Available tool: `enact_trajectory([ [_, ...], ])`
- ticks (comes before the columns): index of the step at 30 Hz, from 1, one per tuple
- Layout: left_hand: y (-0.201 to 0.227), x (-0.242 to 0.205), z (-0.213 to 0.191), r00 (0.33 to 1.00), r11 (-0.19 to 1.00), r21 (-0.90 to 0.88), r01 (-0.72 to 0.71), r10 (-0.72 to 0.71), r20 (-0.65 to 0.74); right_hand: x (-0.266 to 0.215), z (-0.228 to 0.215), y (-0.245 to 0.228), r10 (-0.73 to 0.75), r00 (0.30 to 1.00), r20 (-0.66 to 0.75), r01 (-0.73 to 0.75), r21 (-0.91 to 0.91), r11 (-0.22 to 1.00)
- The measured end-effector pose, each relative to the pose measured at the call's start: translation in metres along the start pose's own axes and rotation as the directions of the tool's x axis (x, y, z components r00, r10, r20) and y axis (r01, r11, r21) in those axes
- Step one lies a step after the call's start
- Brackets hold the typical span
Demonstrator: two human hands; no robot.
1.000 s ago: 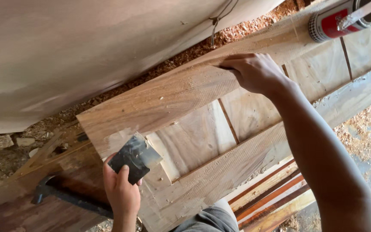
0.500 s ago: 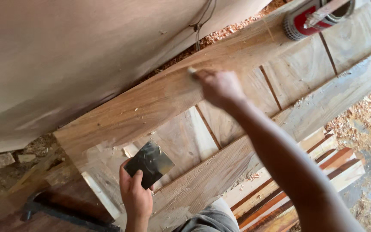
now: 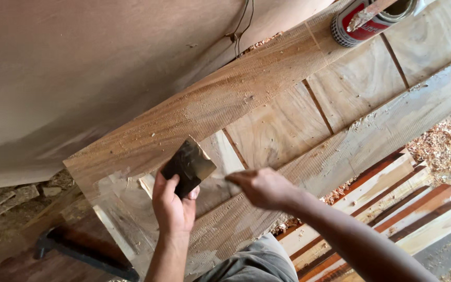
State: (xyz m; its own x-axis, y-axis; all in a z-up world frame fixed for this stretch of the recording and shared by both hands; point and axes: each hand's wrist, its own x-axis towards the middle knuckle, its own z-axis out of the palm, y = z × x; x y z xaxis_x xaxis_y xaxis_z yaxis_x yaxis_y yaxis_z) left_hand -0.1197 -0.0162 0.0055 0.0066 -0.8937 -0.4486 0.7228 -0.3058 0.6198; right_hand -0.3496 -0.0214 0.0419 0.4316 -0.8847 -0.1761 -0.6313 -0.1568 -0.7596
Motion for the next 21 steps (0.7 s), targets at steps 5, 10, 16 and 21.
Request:
enact_trajectory([
  [5,0.004,-0.010,0.023,0.998,0.795,0.605,0.050,-0.025,-0.049,0.014,-0.044,0.012,-0.265,0.951,-0.156,0.249,-0.119,0.961],
  [10,0.012,-0.002,0.002,0.901,0.936,0.329,0.123,0.034,-0.433,0.043,-0.078,0.014,-0.313,0.818,0.483,0.401,-0.086,0.912],
  [16,0.012,-0.038,-0.053,0.934,0.908,0.385,-0.166,0.270,-0.235,0.120,-0.136,0.071,0.378,0.925,0.017,-0.268,-0.676,0.686],
  [21,-0.003,-0.073,-0.069,0.919,0.949,0.301,-0.092,0.197,-0.341,0.104,-0.101,0.118,-0.378,0.922,-0.088,0.240,-0.634,0.735],
])
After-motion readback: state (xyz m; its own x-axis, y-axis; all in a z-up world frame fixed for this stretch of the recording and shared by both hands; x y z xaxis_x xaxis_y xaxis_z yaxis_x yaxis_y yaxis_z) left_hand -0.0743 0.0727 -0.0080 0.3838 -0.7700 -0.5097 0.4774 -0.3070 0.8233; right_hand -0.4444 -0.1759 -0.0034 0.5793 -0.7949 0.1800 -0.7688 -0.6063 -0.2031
